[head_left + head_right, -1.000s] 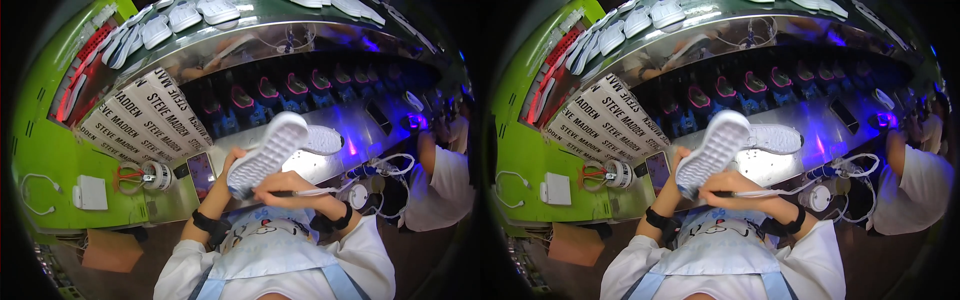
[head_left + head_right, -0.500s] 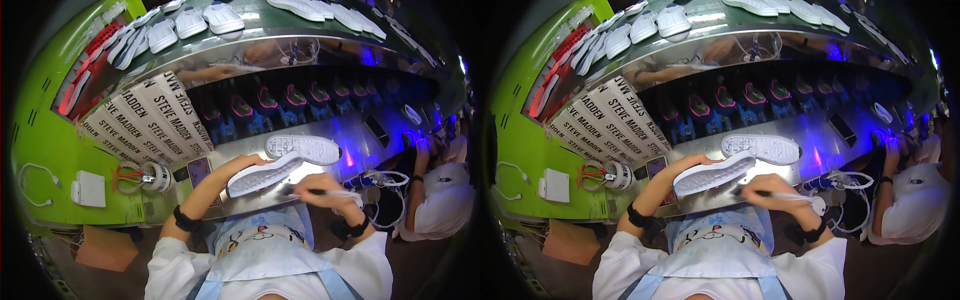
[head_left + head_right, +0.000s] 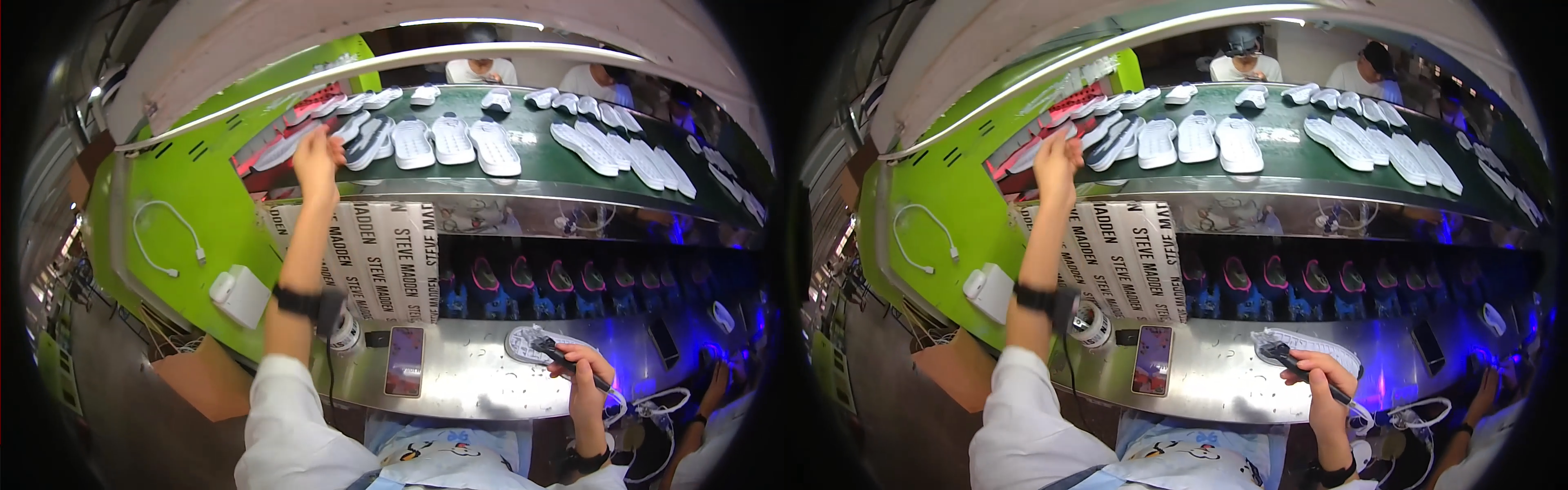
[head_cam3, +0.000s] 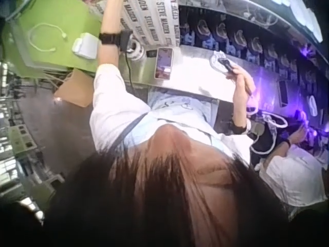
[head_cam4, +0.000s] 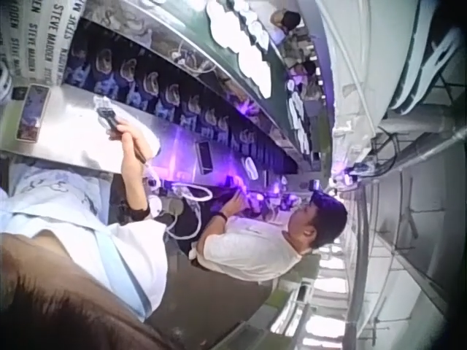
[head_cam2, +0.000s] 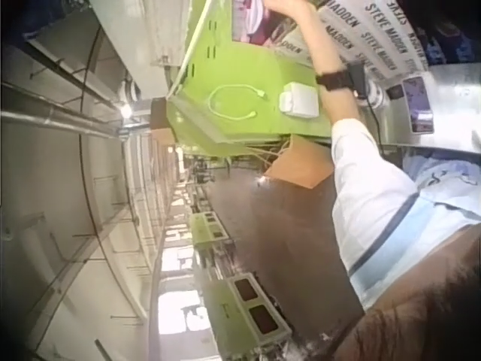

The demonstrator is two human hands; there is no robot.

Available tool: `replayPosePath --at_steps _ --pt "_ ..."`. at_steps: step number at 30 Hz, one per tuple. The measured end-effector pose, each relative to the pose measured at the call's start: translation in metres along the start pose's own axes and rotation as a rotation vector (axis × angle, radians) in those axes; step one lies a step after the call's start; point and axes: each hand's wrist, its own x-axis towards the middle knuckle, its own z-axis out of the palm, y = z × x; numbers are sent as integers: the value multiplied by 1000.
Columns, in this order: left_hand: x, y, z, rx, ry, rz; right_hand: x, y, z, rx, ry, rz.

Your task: The recorder is applying a liquid adhesive or primer to the bottom of white shoe soles using a brush, while working on an assembly line.

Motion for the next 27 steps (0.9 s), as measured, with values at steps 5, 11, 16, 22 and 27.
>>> replayPosePath --at_steps 5,11,16,22,27 --pt "122 -71 -48 519 -27 -469 -7 -3 8 -18 92 64" --pt "67 -6 -77 -57 -32 -352 -12 8 5 89 234 264" --pt "-143 57 -82 -249 -65 -524 -9 14 20 285 145 218" --pt "-340 -8 -54 -988 -328 -1195 -6 -14 60 37 -561 562" --pt "-395 -64 -3 -1138 -139 -1434 -23 46 66 -265 -205 188"
